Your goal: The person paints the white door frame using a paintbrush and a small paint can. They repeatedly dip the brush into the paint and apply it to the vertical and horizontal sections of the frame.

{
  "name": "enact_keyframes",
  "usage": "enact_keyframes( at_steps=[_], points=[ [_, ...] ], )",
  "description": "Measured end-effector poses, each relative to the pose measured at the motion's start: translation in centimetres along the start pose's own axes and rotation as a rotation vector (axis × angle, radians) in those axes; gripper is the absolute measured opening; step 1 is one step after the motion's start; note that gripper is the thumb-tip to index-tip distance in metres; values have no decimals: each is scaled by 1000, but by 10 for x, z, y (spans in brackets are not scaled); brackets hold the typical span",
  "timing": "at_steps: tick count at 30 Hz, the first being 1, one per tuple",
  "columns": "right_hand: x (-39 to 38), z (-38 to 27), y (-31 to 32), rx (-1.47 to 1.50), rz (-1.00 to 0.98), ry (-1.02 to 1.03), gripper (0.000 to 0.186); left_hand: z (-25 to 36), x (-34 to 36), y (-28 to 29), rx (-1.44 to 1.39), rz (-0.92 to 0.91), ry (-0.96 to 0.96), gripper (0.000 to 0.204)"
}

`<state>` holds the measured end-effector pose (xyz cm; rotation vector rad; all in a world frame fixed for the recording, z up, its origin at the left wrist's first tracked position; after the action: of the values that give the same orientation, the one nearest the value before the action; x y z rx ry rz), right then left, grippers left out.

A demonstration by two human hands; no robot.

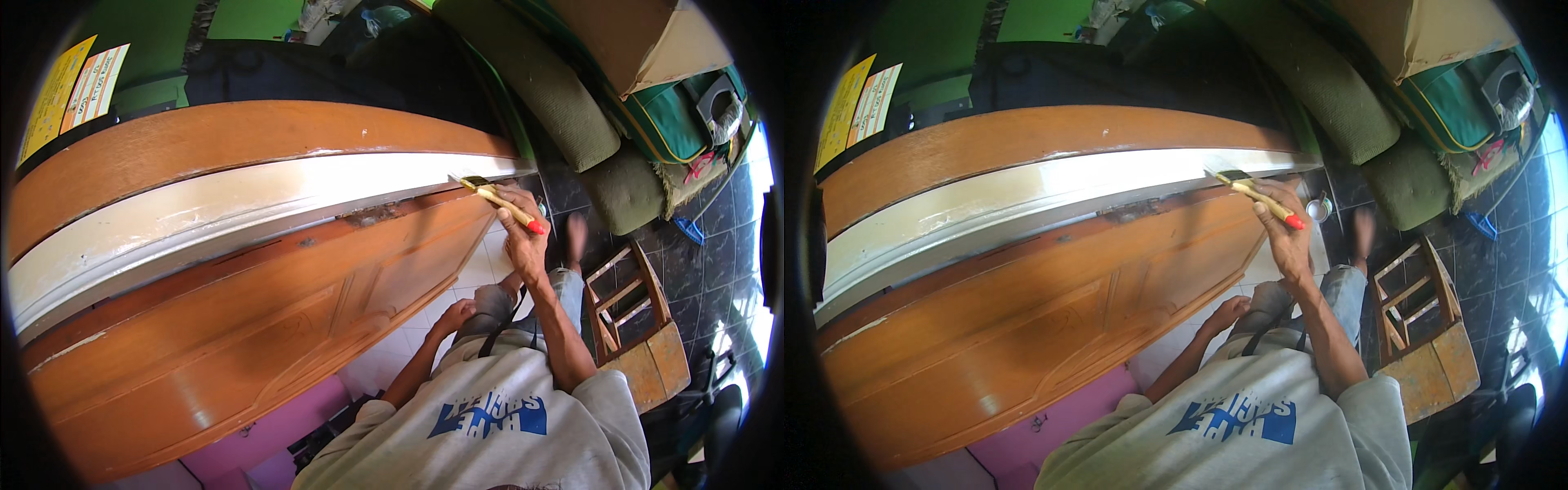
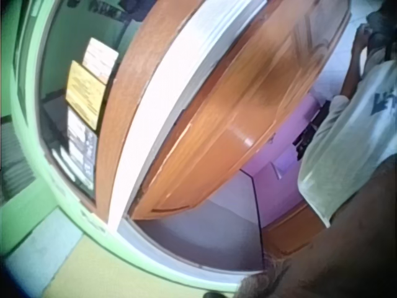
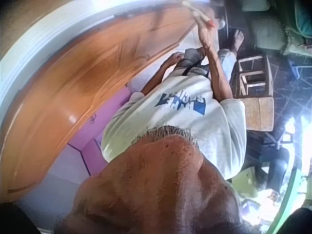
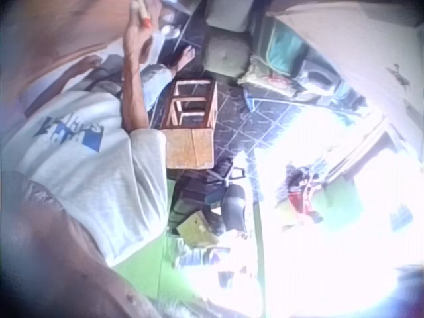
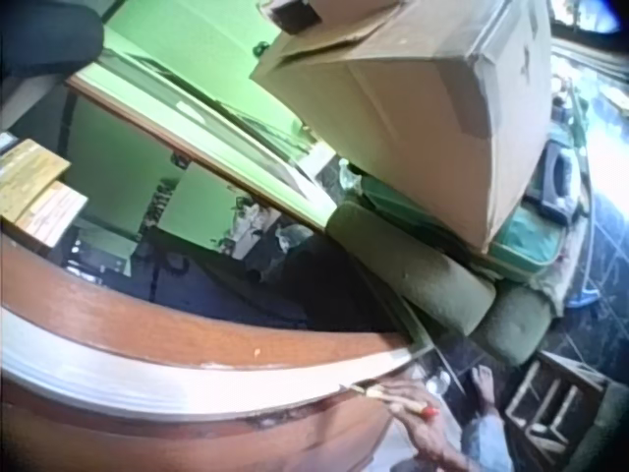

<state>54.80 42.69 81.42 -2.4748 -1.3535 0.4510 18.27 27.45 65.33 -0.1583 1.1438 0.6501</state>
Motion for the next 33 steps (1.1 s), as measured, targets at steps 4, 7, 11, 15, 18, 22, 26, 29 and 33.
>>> enact_keyframes(
  at_steps=[4,7,11,15,18,22,26,29,33],
  points=[
    [4,4,-1,139,21,-9,26,1,7,2,3,6,8,44],
    [3,7,-2,147,-7,-5,28,0,9,0,-10,-3,0,43],
    [3,10,-2,207,7,-30,28,-3,10,0,-2,-1,-29,43],
    [9,5,-2,150,-17,-26,28,-7,10,1,-6,1,20,44],
    [8,19,3,122,-15,-54,28,4,7,0,23,-3,23,44],
    [12,18,3,83,-40,-39,29,2,6,1,14,8,24,44],
    [9,31,9,122,-16,-67,31,3,3,1,15,16,62,44],
    [11,37,12,132,-39,-149,31,7,5,2,7,7,52,44],
    [10,37,14,97,-8,-94,31,7,4,0,-3,7,57,44]
  ],
)
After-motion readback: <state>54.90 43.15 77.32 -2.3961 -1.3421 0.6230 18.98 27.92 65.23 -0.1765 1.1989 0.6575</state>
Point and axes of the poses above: each hand's wrist, its own x-axis towards the middle knuckle, its own y-axis out of the back of the hand, z = x × y, the point moved 10 cm from there along x, towards the middle knuckle, and after that the axes turned 2 degrees about -x, right-handed, at the moved point
